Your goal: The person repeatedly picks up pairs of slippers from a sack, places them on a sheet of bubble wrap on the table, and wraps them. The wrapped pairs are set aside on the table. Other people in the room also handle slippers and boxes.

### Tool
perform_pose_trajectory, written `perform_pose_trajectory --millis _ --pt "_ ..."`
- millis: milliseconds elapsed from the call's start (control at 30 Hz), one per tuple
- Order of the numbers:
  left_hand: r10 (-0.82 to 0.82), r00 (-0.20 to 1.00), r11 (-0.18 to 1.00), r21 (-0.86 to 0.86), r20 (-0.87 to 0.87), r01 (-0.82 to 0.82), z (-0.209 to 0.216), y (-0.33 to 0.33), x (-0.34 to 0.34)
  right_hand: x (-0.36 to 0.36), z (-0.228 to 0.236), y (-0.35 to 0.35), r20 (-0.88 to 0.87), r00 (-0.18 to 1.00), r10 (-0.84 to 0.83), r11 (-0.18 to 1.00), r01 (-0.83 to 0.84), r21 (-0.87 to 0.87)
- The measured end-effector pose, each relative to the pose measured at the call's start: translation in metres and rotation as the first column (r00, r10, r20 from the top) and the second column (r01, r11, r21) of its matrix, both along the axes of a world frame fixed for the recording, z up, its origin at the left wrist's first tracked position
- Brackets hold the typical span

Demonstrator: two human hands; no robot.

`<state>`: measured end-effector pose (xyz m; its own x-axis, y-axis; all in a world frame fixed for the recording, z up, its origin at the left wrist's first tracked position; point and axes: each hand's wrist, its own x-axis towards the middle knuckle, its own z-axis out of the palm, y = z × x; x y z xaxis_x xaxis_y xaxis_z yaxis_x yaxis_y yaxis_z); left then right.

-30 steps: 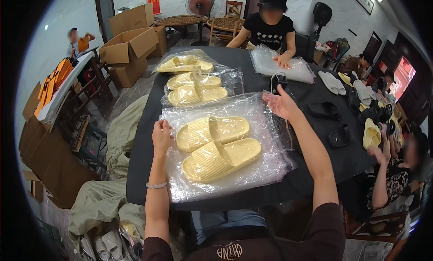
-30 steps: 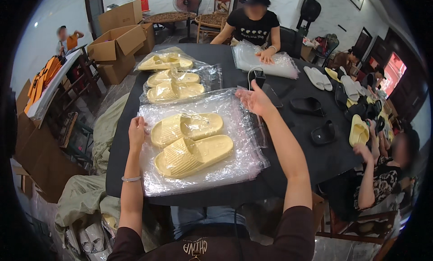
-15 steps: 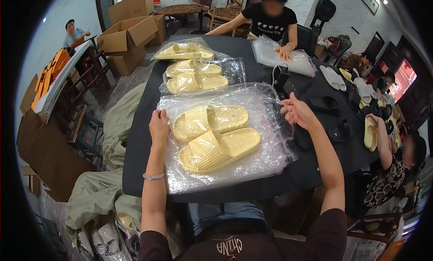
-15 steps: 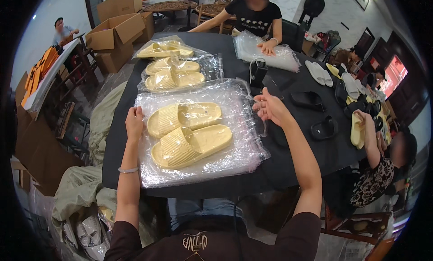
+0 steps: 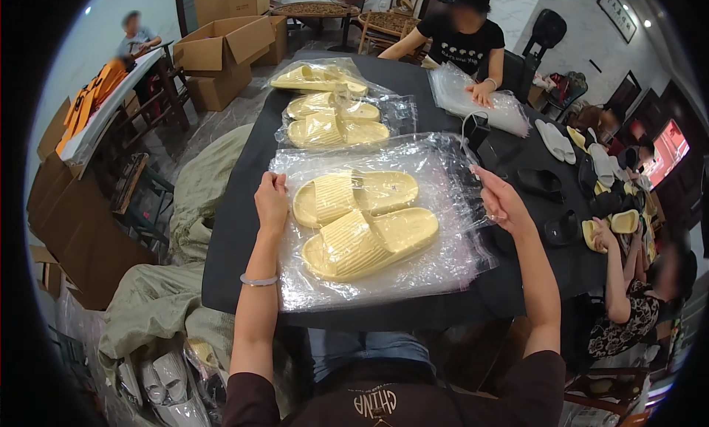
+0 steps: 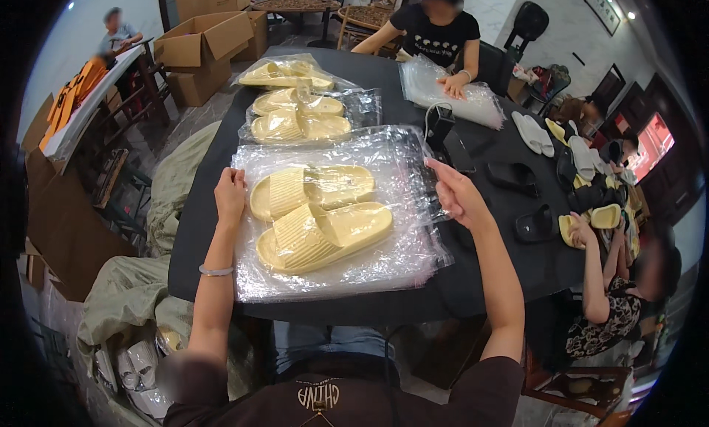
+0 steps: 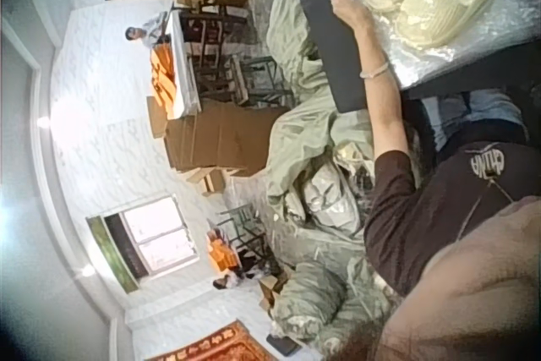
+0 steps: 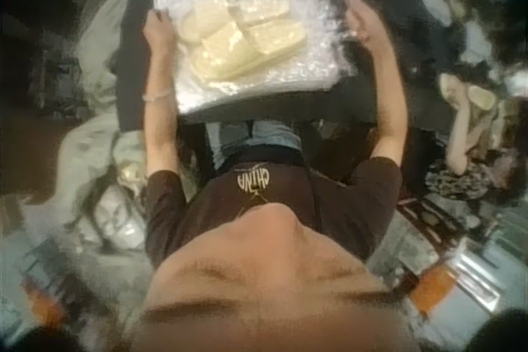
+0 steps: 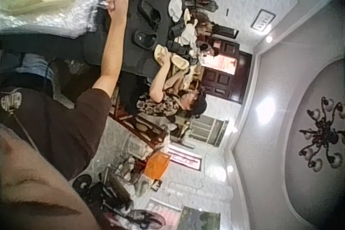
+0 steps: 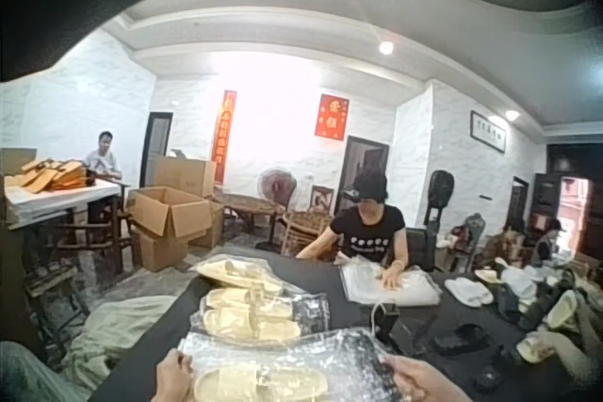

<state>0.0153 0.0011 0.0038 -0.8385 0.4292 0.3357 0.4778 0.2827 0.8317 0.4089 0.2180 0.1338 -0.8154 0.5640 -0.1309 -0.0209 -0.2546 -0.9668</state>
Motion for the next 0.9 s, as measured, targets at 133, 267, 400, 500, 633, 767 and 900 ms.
perform_pose_trajectory --millis 133,267,400,500,633,767,900 --pt "-0.003 0.999 0.999 0.048 -0.039 0.005 -0.004 0.005 0.000 0.003 -0.029 0.037 -0.138 0.977 0.160 0.866 -0.206 -0.456" --pt "-0.094 0.977 0.983 0.176 0.191 0.060 0.005 0.001 0.004 -0.031 -0.042 0.032 -0.184 0.836 0.516 0.836 -0.539 -0.104" --pt "-0.043 0.975 0.992 0.121 0.218 0.016 0.015 -0.004 0.010 -0.095 -0.024 -0.003 0.361 0.684 0.634 0.592 -0.730 0.343" --pt "-0.057 0.983 0.990 0.137 0.174 0.033 0.013 -0.002 0.009 -0.131 -0.021 -0.031 0.617 0.657 0.433 0.328 -0.753 0.571" --pt "-0.032 0.995 0.993 0.119 0.098 0.020 -0.001 -0.001 -0.001 -0.170 -0.056 -0.050 0.576 0.789 0.215 0.130 -0.608 0.783" --pt "-0.042 0.998 0.993 0.109 0.037 0.038 0.001 0.003 0.002 -0.182 -0.082 -0.063 0.387 0.830 0.402 -0.030 -0.411 0.911" --pt "0.001 0.995 1.000 -0.001 0.104 -0.001 0.008 -0.002 0.005 -0.164 -0.089 -0.053 0.564 0.792 0.234 0.058 -0.590 0.805"
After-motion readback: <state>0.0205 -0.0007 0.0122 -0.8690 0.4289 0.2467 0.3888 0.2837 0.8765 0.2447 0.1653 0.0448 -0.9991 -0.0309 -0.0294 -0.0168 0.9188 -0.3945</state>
